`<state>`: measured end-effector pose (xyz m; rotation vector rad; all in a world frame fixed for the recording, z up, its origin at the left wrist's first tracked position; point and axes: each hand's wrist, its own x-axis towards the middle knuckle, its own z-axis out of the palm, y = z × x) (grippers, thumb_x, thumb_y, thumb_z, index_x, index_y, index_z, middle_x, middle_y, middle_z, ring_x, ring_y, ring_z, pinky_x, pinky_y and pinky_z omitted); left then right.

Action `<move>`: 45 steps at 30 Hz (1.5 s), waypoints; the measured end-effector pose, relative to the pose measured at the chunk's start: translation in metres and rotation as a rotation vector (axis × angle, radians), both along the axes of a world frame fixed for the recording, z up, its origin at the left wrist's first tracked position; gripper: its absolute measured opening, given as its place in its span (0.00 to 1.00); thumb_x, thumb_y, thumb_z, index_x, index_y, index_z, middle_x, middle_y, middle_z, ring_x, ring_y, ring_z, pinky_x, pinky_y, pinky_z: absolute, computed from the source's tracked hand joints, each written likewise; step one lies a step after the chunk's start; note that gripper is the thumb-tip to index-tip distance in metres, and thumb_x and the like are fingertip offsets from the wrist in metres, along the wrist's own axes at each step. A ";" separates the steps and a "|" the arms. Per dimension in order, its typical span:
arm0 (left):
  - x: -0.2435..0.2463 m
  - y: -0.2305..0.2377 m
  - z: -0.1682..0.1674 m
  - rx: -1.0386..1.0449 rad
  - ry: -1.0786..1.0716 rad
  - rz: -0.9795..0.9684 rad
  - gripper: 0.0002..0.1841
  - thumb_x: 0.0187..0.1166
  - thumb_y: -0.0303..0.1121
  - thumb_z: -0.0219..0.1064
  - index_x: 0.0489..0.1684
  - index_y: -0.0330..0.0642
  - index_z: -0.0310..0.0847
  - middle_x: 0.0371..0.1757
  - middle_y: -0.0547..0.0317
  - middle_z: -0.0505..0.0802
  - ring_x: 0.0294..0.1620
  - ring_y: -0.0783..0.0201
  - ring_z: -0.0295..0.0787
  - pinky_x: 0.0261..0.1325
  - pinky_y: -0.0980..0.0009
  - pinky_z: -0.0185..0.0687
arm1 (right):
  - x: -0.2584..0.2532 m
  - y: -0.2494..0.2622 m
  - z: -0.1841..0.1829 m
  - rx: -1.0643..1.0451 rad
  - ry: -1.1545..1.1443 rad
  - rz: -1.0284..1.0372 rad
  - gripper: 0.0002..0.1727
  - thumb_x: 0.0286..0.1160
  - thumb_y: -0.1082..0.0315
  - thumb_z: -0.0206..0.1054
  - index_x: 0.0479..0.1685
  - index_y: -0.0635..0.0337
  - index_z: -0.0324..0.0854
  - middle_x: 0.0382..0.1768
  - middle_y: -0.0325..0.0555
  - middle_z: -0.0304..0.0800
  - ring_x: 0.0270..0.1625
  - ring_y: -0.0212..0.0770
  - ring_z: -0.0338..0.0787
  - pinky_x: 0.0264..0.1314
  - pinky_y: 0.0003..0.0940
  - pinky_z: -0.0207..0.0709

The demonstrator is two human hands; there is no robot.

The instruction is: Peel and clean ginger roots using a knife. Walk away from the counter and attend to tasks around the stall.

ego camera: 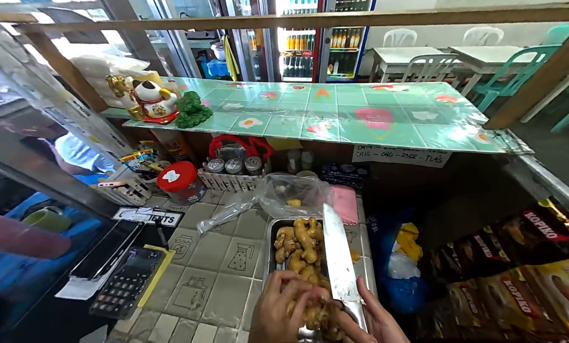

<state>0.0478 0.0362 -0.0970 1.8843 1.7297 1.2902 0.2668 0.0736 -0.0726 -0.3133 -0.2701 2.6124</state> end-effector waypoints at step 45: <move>-0.019 -0.032 0.002 -0.565 0.078 -0.199 0.34 0.75 0.43 0.75 0.76 0.31 0.71 0.58 0.42 0.91 0.57 0.48 0.92 0.64 0.51 0.86 | 0.038 -0.008 0.011 0.723 -1.163 -0.177 0.31 0.91 0.52 0.53 0.89 0.55 0.60 0.24 0.37 0.75 0.19 0.33 0.72 0.23 0.32 0.72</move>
